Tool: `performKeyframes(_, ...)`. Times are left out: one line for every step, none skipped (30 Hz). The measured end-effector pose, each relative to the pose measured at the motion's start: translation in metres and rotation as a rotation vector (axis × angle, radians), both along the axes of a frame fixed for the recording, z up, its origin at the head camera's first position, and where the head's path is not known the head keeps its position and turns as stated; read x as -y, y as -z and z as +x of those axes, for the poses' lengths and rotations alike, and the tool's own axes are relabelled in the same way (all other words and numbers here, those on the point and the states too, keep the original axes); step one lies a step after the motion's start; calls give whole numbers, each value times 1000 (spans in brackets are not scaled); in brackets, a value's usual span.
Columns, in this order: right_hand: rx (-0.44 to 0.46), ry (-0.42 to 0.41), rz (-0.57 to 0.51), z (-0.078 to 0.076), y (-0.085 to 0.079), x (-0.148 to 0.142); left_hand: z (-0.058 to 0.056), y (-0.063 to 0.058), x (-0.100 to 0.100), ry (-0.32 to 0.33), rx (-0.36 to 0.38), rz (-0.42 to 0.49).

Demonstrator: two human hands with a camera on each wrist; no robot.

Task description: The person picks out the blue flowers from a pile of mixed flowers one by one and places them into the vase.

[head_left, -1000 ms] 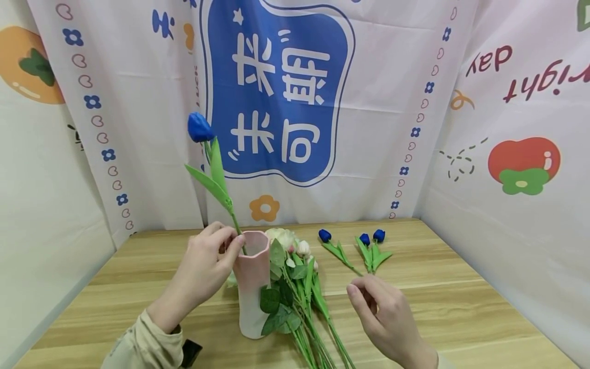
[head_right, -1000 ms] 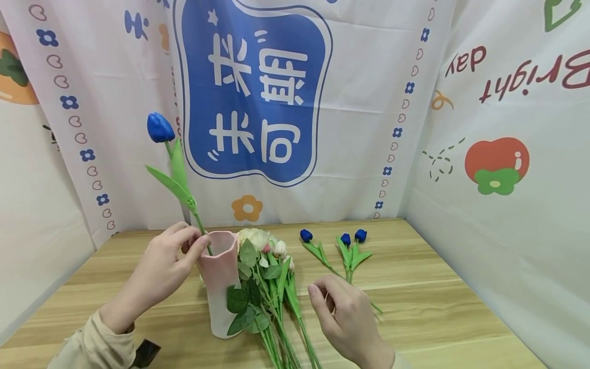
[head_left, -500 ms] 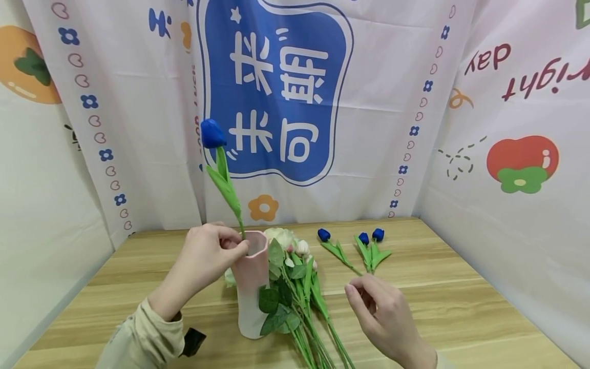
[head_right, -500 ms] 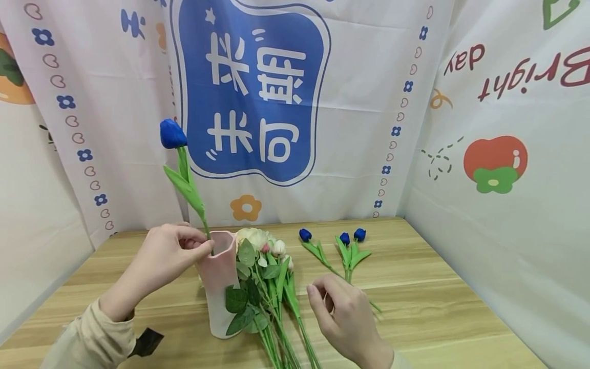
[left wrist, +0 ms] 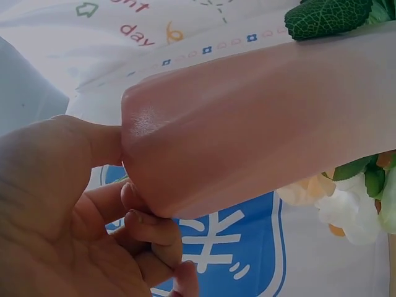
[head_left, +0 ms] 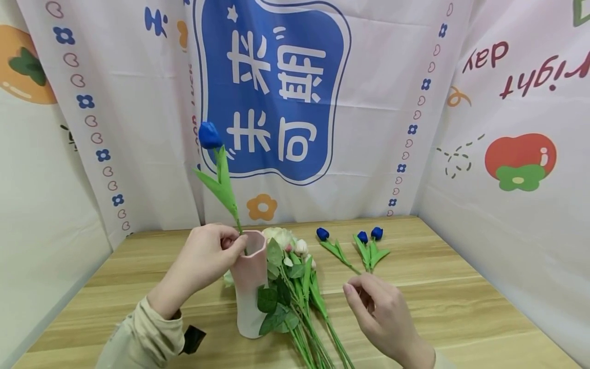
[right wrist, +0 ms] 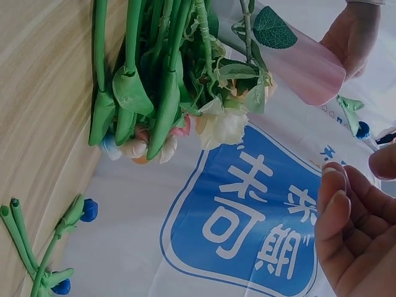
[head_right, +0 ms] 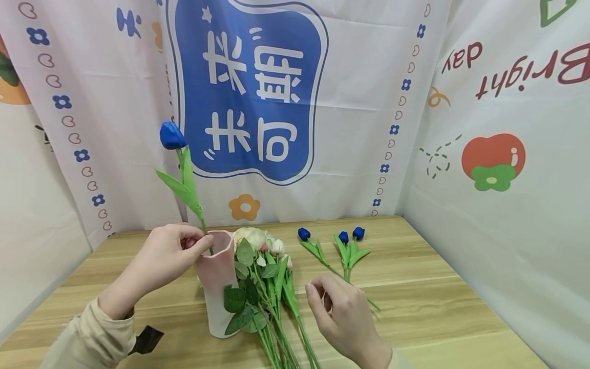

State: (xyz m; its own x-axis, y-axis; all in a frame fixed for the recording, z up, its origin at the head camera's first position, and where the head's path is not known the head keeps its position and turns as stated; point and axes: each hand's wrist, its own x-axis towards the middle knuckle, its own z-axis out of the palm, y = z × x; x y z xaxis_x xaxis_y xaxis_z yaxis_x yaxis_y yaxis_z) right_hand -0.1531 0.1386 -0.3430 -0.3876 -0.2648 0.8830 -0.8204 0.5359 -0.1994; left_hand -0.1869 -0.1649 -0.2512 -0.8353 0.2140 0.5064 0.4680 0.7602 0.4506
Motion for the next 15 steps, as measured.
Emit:
performKeyframes(-3, 2, 0, 0, 0, 0, 0, 0, -1, 0, -1, 0)
performKeyframes(-5, 2, -1, 0, 0, 0, -1, 0, -1, -1, -2, 2)
performKeyframes(-6, 5, 0, -1, 0, 0, -1, 0, -2, -1, -2, 7)
performKeyframes(-6, 7, 1, -1, 0, 0, -1, 0, -2, -4, -4, 10)
performKeyframes(-6, 9, 1, -1, 1, 0, -1, 1, -3, -6, -7, 17)
performKeyframes(-4, 10, 1, -1, 1, 0, -1, 1, -3, -10, -8, 24)
performKeyframes(-3, 12, 1, -1, 1, 0, -1, 0, -4, -15, -8, 33)
performKeyframes(0, 13, 2, -1, 1, 0, -1, 0, -4, -19, -7, 41)
performKeyframes(1, 12, 1, -1, 1, 0, -1, 0, -5, -24, -6, 47)
performKeyframes(2, 10, 1, -1, 1, 0, 0, 0, -5, -32, -5, 52)
performKeyframes(5, 8, 0, -1, 1, 0, 1, 1, -5, -38, -8, 62)
performKeyframes(7, 7, 0, -1, 1, 0, 2, 1, -5, -45, -13, 71)
performKeyframes(9, 7, -1, -1, 1, 0, 3, 1, -5, -53, -25, 80)
performKeyframes(13, 1, -3, -1, 0, 0, 5, 1, -5, -60, -42, 91)
performKeyframes(16, -3, -5, 0, 0, 0, 7, 2, -5, -69, -65, 103)
